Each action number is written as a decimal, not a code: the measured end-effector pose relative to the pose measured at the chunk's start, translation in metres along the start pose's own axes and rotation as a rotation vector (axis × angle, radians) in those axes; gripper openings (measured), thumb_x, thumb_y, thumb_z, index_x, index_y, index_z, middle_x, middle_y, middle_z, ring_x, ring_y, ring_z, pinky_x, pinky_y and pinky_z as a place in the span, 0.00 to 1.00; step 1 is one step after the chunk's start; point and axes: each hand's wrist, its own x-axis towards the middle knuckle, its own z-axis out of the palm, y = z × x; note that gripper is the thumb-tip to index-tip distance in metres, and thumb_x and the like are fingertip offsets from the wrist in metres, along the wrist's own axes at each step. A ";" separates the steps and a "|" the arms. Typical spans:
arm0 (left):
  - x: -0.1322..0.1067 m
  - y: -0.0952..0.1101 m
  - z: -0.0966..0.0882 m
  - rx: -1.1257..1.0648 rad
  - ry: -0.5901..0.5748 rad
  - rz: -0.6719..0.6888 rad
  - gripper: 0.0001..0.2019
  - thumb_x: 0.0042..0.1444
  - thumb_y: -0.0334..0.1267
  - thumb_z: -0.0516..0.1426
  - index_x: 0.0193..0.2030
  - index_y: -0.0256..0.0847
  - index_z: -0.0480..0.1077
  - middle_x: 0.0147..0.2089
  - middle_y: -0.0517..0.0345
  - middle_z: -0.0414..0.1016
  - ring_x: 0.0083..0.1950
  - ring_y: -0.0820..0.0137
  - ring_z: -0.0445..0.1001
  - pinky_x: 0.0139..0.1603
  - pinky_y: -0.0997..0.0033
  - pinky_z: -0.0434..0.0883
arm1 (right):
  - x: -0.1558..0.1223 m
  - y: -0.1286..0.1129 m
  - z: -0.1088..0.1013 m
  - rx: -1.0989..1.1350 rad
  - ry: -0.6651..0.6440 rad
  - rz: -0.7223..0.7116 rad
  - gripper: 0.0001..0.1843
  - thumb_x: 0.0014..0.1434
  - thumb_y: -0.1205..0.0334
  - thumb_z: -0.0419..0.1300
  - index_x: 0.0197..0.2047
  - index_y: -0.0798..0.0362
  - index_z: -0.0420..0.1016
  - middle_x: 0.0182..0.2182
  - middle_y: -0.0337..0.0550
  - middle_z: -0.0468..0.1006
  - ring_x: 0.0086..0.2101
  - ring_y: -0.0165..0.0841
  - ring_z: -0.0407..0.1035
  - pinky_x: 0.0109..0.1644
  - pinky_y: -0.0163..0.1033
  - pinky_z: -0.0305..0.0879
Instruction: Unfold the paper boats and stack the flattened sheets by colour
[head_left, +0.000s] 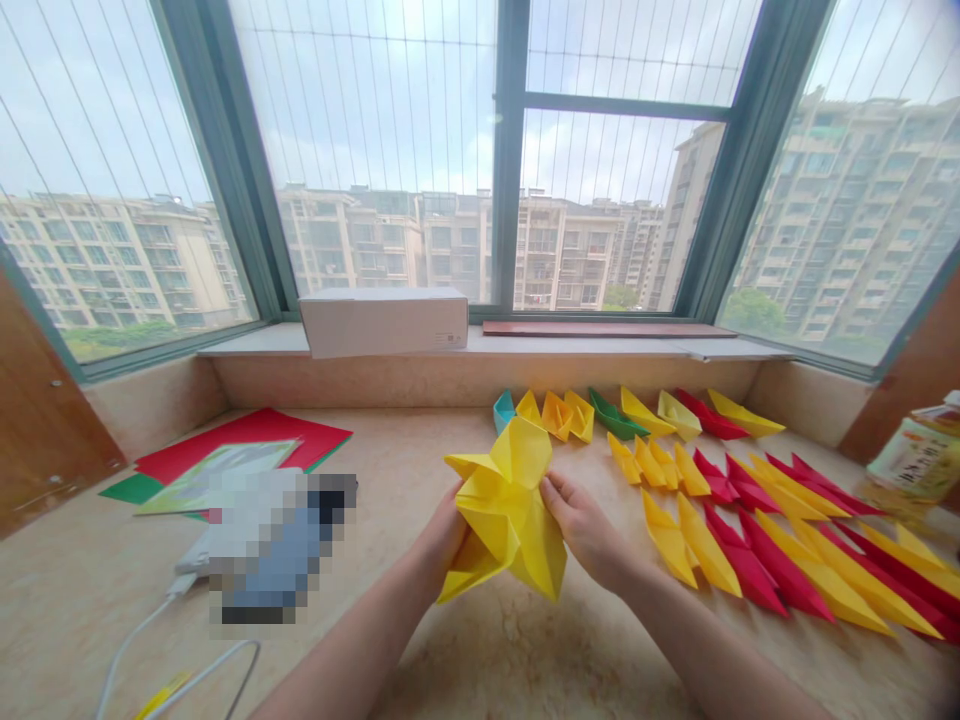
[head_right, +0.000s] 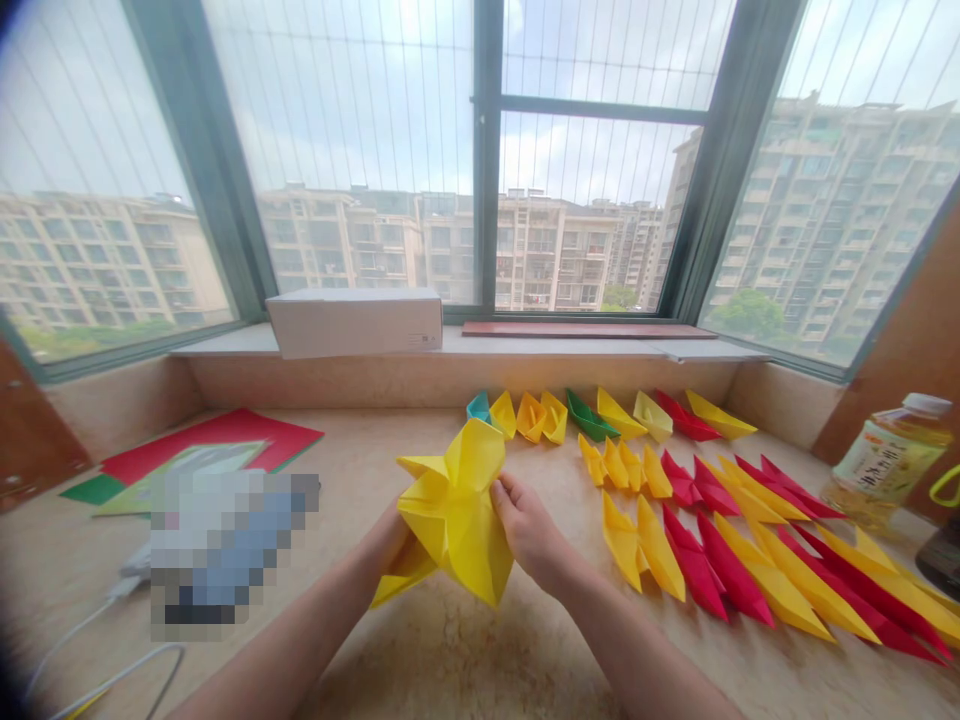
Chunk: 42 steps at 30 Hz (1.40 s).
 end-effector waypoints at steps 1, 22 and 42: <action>0.000 0.001 0.000 -0.027 -0.009 -0.004 0.18 0.47 0.44 0.65 0.44 0.38 0.74 0.36 0.51 0.80 0.36 0.60 0.80 0.38 0.63 0.75 | 0.001 0.001 0.000 -0.022 0.009 -0.006 0.22 0.59 0.41 0.60 0.47 0.49 0.75 0.40 0.43 0.80 0.42 0.40 0.74 0.42 0.40 0.71; -0.015 0.019 0.010 0.124 -0.013 0.100 0.30 0.47 0.62 0.63 0.43 0.35 0.73 0.34 0.49 0.80 0.37 0.59 0.79 0.34 0.69 0.71 | -0.006 0.001 0.006 0.077 0.067 0.111 0.23 0.56 0.44 0.64 0.48 0.52 0.75 0.38 0.46 0.82 0.38 0.43 0.77 0.36 0.41 0.72; -0.024 0.019 0.016 -0.051 -0.152 -0.057 0.25 0.54 0.56 0.61 0.49 0.36 0.74 0.41 0.44 0.81 0.40 0.56 0.80 0.39 0.64 0.75 | -0.007 -0.001 0.007 0.297 -0.024 0.169 0.27 0.57 0.44 0.64 0.54 0.49 0.70 0.41 0.47 0.82 0.40 0.42 0.78 0.38 0.41 0.73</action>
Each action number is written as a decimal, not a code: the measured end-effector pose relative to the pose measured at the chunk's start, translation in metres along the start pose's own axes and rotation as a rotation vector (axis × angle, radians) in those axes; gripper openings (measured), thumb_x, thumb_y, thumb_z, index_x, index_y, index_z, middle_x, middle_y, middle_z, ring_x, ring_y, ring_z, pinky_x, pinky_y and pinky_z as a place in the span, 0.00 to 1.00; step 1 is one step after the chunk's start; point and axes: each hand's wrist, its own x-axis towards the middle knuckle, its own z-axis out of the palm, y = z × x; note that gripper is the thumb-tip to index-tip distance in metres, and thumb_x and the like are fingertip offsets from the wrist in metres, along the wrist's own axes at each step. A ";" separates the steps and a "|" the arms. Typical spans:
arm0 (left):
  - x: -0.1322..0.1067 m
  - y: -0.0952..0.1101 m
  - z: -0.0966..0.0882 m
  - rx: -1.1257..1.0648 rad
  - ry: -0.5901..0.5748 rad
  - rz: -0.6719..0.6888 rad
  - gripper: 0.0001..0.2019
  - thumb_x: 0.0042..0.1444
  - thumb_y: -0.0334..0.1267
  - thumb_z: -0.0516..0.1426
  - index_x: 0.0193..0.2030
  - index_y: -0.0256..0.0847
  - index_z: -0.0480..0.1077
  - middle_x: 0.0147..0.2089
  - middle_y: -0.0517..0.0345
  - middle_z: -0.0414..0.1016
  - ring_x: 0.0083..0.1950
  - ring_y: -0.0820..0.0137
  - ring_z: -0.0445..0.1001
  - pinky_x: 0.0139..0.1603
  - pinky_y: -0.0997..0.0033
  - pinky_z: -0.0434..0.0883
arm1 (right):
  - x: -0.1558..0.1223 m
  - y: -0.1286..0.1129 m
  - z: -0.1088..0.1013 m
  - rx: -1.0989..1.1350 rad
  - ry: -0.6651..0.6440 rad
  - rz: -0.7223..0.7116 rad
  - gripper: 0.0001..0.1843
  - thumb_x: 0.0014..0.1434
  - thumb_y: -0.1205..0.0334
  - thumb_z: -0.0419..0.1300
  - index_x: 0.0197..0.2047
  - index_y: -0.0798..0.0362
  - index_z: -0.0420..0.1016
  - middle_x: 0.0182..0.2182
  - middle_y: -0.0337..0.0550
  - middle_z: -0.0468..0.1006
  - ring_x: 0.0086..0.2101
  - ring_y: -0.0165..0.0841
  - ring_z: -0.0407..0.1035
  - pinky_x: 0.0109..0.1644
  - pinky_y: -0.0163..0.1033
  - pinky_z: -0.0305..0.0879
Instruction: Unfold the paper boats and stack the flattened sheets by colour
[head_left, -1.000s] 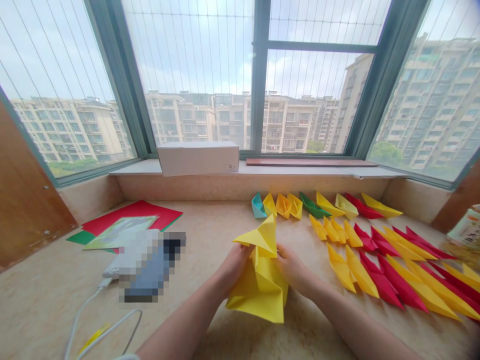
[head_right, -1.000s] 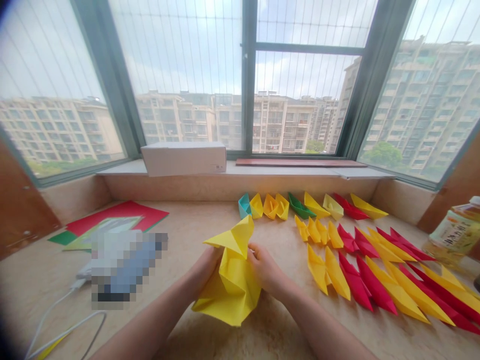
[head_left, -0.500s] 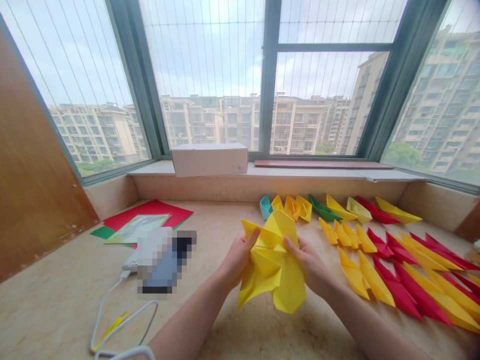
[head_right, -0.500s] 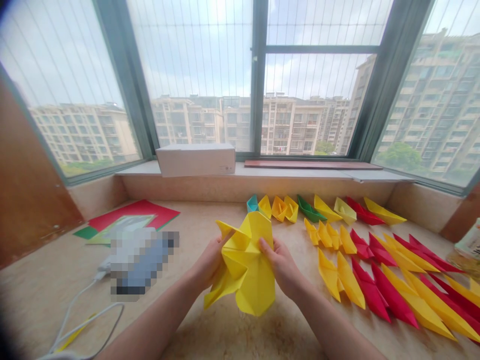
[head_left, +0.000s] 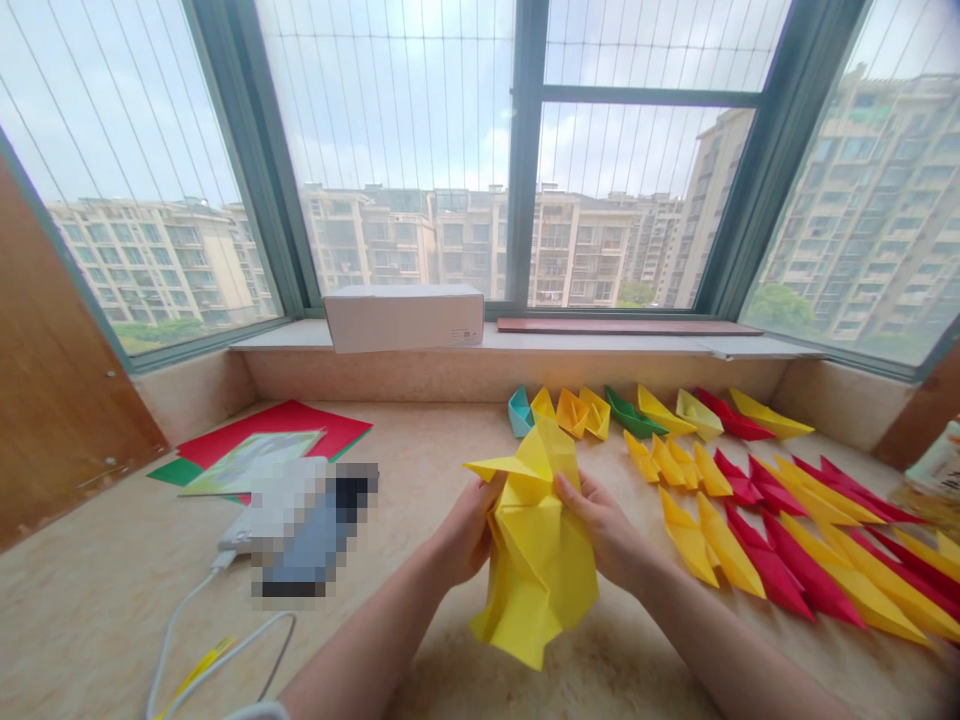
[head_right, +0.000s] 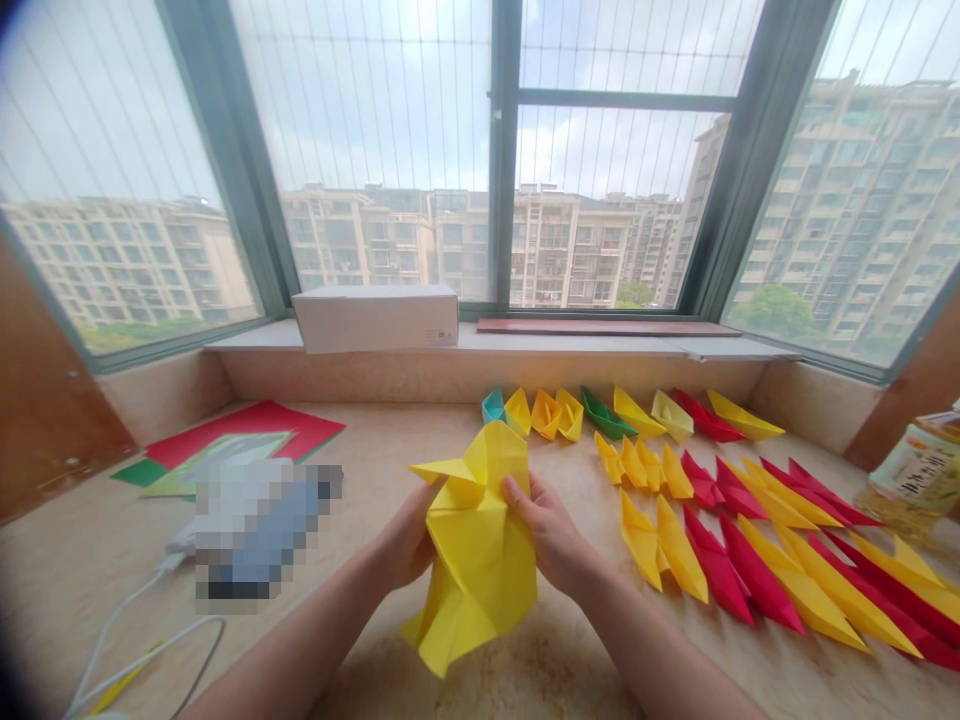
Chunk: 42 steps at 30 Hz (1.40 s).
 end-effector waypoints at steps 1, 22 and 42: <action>-0.001 -0.001 -0.001 -0.005 -0.011 -0.004 0.26 0.54 0.56 0.61 0.50 0.36 0.73 0.41 0.44 0.81 0.41 0.56 0.80 0.40 0.64 0.75 | 0.000 0.000 0.000 -0.004 0.003 0.005 0.26 0.57 0.44 0.64 0.54 0.49 0.70 0.41 0.47 0.82 0.40 0.42 0.78 0.38 0.41 0.73; 0.006 0.006 -0.002 0.215 -0.002 0.201 0.25 0.55 0.48 0.64 0.54 0.43 0.62 0.49 0.49 0.78 0.42 0.63 0.80 0.43 0.66 0.74 | 0.010 -0.015 -0.015 0.180 0.160 -0.067 0.21 0.55 0.53 0.67 0.51 0.49 0.72 0.39 0.45 0.83 0.38 0.43 0.79 0.39 0.44 0.74; 0.022 0.032 -0.052 0.581 0.658 0.467 0.15 0.60 0.50 0.51 0.40 0.41 0.69 0.39 0.53 0.78 0.38 0.66 0.76 0.36 0.70 0.71 | 0.011 -0.034 -0.035 -0.006 0.366 -0.292 0.21 0.56 0.48 0.64 0.50 0.47 0.72 0.42 0.44 0.82 0.36 0.40 0.78 0.38 0.43 0.74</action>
